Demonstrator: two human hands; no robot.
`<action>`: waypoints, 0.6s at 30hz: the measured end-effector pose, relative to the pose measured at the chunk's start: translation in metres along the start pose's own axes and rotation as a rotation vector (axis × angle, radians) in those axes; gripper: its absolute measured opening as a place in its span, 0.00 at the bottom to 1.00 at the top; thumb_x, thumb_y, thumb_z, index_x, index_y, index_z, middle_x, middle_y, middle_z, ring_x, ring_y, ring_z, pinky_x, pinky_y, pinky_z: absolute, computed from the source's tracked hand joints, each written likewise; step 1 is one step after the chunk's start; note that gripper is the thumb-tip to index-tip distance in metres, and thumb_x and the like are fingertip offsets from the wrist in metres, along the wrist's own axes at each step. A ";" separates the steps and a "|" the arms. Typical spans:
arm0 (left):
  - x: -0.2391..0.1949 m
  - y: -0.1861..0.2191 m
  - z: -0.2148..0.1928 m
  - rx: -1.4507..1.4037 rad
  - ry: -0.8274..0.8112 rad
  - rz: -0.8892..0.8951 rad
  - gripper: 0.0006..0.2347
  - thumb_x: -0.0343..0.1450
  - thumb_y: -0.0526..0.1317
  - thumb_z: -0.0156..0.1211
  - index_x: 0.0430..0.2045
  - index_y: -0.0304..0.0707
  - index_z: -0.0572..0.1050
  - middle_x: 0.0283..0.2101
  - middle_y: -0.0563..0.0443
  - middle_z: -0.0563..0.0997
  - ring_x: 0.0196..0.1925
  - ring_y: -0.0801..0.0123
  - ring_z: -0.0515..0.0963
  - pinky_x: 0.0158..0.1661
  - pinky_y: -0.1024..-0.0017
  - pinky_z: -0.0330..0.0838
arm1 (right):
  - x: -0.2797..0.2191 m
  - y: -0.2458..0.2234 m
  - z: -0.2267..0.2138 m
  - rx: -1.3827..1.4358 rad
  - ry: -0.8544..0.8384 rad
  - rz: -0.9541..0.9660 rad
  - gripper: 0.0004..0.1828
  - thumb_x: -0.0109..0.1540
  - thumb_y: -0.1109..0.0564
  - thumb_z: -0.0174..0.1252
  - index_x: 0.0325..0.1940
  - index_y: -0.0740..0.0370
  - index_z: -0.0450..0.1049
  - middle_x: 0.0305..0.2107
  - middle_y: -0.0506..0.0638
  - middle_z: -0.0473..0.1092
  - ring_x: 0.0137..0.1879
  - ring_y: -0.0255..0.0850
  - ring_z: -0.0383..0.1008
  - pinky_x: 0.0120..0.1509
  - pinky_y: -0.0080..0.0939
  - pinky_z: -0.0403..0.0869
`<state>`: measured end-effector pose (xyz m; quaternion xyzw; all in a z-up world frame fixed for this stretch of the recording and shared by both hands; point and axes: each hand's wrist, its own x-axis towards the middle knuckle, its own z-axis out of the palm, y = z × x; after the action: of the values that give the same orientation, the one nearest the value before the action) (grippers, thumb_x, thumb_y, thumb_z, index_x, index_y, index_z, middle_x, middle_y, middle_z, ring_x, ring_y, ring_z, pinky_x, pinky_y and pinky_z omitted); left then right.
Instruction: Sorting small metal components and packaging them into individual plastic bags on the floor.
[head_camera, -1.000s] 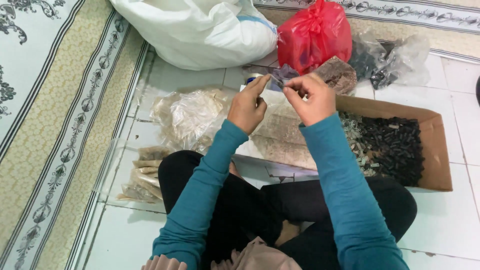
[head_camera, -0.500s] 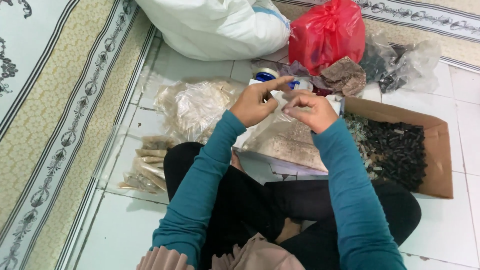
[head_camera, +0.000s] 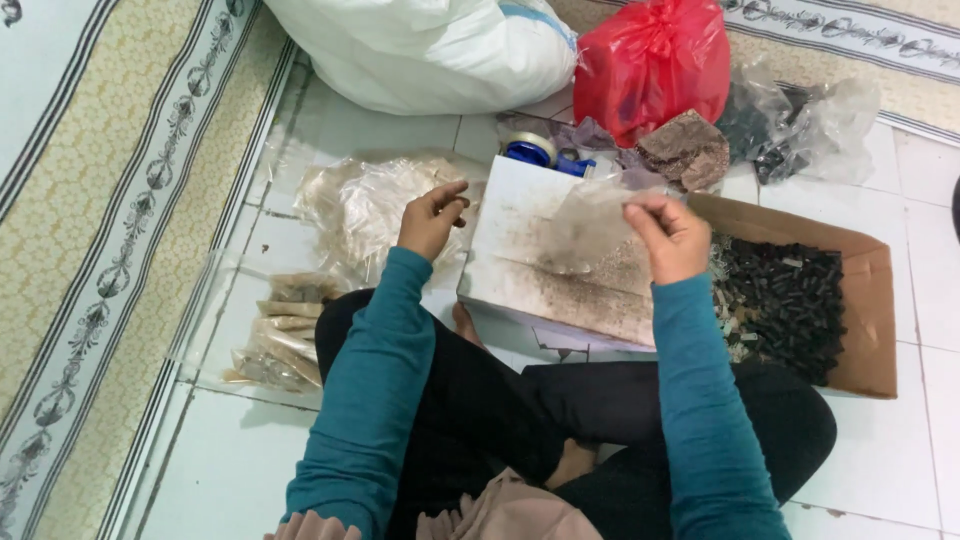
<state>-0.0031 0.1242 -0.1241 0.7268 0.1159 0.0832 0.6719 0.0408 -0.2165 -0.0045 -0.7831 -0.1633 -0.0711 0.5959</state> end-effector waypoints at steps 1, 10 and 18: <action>-0.004 0.003 0.002 -0.002 0.003 -0.011 0.15 0.74 0.37 0.59 0.56 0.41 0.78 0.45 0.41 0.86 0.36 0.63 0.86 0.31 0.73 0.74 | 0.002 -0.002 -0.003 -0.002 -0.008 0.009 0.03 0.67 0.60 0.69 0.45 0.58 0.82 0.33 0.49 0.78 0.42 0.30 0.76 0.51 0.36 0.77; -0.009 0.011 0.015 0.057 -0.110 -0.063 0.15 0.75 0.39 0.59 0.57 0.44 0.78 0.48 0.43 0.85 0.40 0.64 0.86 0.37 0.69 0.78 | 0.027 0.044 0.021 -0.006 0.016 0.016 0.02 0.67 0.59 0.69 0.42 0.60 0.83 0.28 0.52 0.78 0.40 0.35 0.77 0.50 0.42 0.77; -0.012 0.009 0.018 0.191 -0.107 -0.088 0.16 0.74 0.39 0.59 0.58 0.46 0.78 0.48 0.41 0.84 0.42 0.58 0.86 0.43 0.63 0.80 | 0.084 -0.024 -0.017 0.004 -0.006 -0.176 0.04 0.74 0.58 0.63 0.49 0.60 0.80 0.31 0.48 0.74 0.42 0.31 0.69 0.56 0.37 0.74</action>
<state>-0.0096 0.1030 -0.1162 0.7851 0.1193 0.0032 0.6077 0.1127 -0.2123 0.0475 -0.7646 -0.2336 -0.1205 0.5885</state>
